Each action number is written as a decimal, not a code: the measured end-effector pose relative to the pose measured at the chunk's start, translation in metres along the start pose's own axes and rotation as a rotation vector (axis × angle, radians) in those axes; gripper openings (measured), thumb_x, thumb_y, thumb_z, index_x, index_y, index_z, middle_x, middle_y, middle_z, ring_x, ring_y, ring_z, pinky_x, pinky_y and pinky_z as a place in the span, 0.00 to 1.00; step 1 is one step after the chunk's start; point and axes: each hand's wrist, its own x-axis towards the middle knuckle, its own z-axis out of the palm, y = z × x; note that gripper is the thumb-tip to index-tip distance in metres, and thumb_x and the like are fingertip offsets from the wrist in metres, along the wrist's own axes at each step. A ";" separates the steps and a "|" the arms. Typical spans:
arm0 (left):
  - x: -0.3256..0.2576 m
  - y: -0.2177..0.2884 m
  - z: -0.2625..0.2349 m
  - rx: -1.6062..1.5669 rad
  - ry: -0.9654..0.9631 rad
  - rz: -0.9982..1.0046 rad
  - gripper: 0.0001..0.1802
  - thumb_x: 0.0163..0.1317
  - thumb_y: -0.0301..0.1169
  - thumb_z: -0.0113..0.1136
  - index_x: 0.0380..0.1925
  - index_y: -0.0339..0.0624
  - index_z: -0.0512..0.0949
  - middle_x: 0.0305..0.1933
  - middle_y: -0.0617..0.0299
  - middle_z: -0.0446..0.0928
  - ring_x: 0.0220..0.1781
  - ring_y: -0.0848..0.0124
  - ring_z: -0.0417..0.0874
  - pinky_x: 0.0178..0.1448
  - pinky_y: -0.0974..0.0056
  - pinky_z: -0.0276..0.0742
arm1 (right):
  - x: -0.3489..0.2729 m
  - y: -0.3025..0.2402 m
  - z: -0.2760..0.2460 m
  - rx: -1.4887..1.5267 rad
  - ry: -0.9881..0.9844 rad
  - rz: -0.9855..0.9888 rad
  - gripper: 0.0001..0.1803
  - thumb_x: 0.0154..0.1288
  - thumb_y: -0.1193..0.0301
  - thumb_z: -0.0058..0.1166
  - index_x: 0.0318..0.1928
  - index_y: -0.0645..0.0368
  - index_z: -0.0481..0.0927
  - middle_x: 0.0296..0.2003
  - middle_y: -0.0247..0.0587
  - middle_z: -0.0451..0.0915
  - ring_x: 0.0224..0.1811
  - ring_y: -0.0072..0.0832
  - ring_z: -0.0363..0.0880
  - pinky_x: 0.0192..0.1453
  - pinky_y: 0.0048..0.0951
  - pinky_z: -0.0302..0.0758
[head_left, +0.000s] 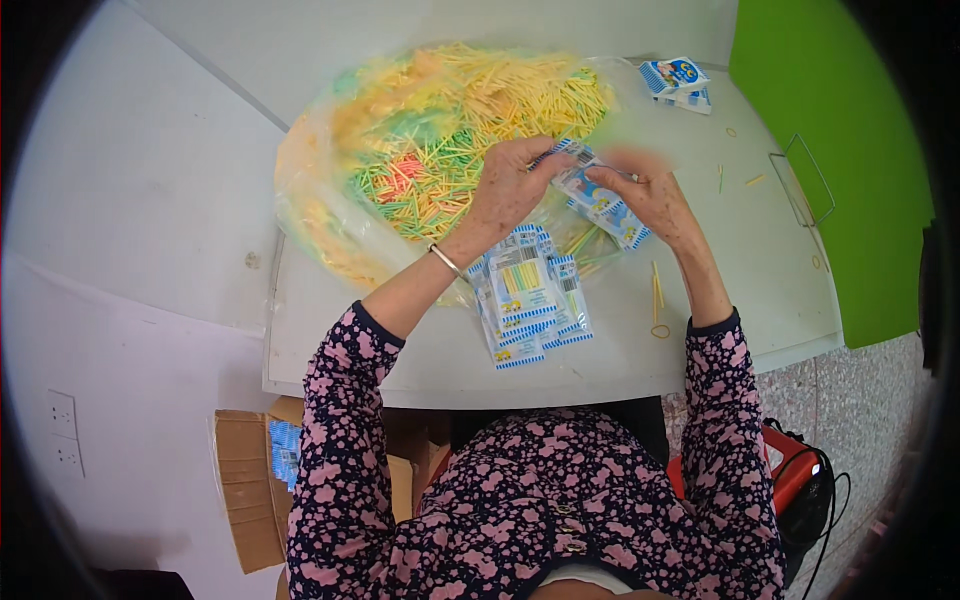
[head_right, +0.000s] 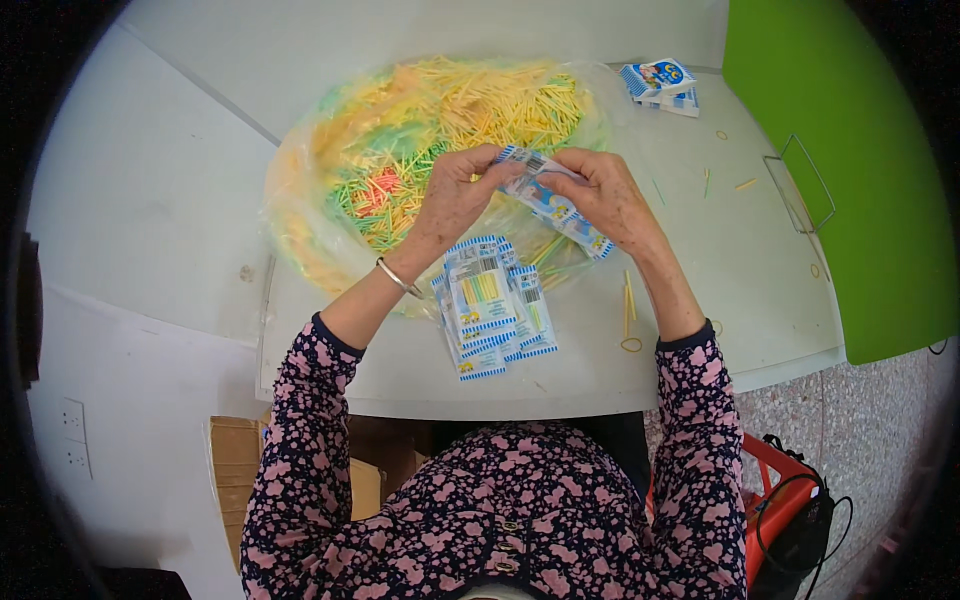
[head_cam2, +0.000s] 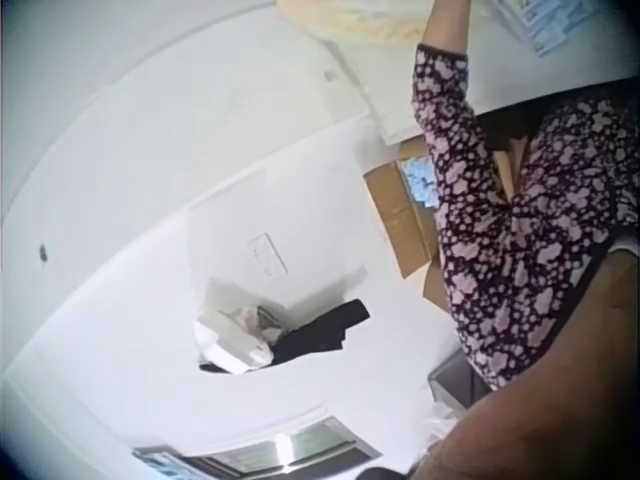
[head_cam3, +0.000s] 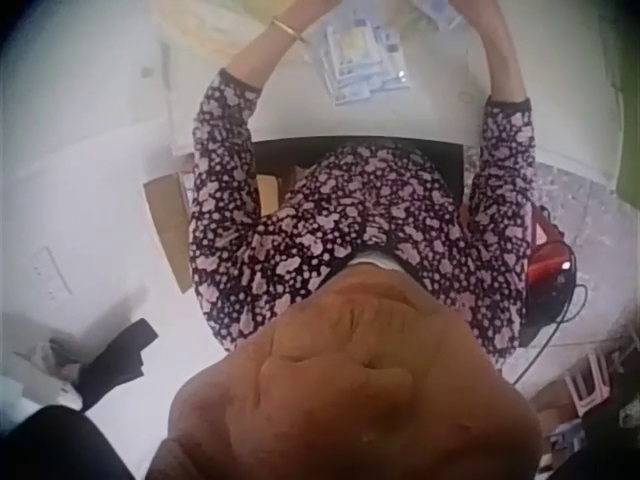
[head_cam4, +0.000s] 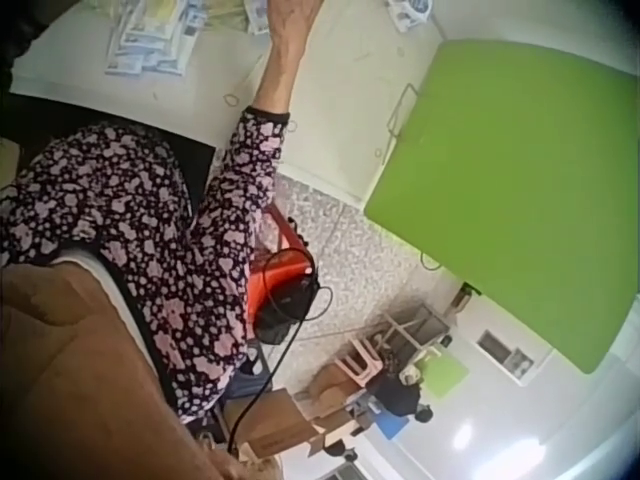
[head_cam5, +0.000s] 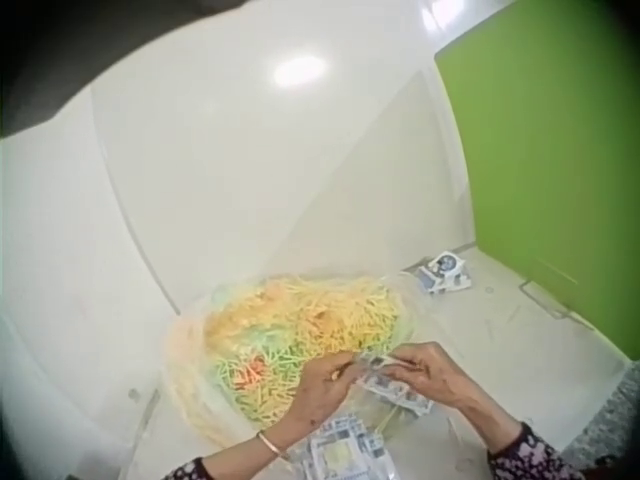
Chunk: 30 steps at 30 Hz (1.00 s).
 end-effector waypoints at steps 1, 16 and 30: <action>-0.002 -0.007 0.003 -0.004 0.042 0.012 0.08 0.57 0.29 0.59 0.29 0.33 0.79 0.21 0.64 0.75 0.25 0.80 0.69 0.30 0.71 0.65 | 0.001 0.002 0.001 -0.021 -0.004 0.051 0.10 0.62 0.69 0.54 0.35 0.65 0.79 0.24 0.28 0.76 0.27 0.14 0.66 0.32 0.19 0.64; 0.019 -0.045 -0.028 0.022 0.051 0.020 0.12 0.62 0.36 0.54 0.33 0.38 0.80 0.36 0.54 0.79 0.37 0.64 0.78 0.45 0.65 0.72 | -0.004 0.021 -0.002 0.206 0.079 0.108 0.11 0.64 0.68 0.53 0.31 0.64 0.80 0.20 0.21 0.71 0.23 0.08 0.63 0.25 0.16 0.59; 0.041 -0.086 -0.010 0.815 -0.091 -0.306 0.31 0.44 0.61 0.60 0.29 0.40 0.79 0.39 0.50 0.76 0.48 0.55 0.71 0.50 0.52 0.65 | -0.004 0.051 -0.037 0.240 0.357 0.154 0.14 0.64 0.64 0.54 0.27 0.61 0.78 0.20 0.20 0.70 0.23 0.07 0.60 0.27 0.15 0.57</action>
